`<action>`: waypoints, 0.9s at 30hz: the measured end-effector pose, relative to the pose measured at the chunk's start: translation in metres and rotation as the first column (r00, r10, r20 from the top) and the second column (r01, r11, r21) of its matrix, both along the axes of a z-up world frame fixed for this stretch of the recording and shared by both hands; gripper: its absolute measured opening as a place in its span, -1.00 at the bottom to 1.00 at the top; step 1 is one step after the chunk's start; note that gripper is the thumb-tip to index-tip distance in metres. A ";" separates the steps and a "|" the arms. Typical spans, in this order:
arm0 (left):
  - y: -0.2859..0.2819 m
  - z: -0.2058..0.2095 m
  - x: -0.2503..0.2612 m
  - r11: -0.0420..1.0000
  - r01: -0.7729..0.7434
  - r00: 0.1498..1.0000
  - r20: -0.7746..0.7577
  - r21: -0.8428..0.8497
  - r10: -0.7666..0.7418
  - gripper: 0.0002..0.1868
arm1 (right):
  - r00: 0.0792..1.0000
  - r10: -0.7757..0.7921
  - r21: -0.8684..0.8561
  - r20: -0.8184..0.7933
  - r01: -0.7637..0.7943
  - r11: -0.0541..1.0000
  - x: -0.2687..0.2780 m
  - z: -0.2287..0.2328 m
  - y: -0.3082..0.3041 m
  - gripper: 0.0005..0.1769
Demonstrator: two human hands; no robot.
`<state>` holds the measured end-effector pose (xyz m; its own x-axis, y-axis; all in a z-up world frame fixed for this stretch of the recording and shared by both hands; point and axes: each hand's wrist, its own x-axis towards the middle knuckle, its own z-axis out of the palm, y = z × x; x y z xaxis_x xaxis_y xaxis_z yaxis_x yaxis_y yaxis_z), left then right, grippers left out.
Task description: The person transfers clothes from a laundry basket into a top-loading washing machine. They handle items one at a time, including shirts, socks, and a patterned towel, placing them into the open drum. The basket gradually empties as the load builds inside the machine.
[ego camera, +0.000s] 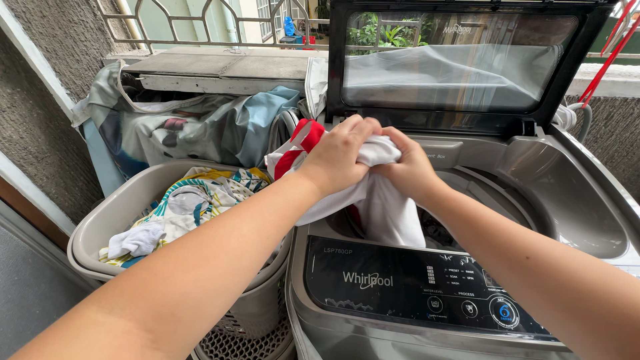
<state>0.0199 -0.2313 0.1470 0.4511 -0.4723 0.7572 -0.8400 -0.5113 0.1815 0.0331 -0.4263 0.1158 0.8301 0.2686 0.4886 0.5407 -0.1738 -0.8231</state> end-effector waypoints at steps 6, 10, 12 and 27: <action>-0.006 0.014 -0.011 0.918 -0.341 0.938 0.133 0.204 0.319 0.03 | 0.999 -0.023 0.206 -0.032 0.029 0.978 0.013 0.010 -0.043 -0.56; -0.014 0.016 -0.007 0.855 -0.393 0.901 -0.043 0.338 0.431 0.06 | 0.988 -0.152 0.246 -0.022 0.153 0.957 0.017 0.022 -0.079 -0.64; -0.021 0.012 -0.002 0.847 -0.364 0.900 -0.090 0.386 0.427 0.04 | 0.977 -0.209 0.217 0.034 0.197 0.956 0.017 0.026 -0.099 -0.67; -0.056 -0.043 0.004 0.839 -0.280 0.907 -0.157 0.466 0.390 -0.02 | 0.755 -0.649 -0.621 0.100 0.557 0.552 0.042 -0.061 -0.194 -0.12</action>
<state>0.0241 -0.2869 0.1045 0.7793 -0.5070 0.3683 -0.5618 -0.8257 0.0521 0.0754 -0.6201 0.0545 0.9457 -0.1342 0.2961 0.0252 -0.8778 -0.4784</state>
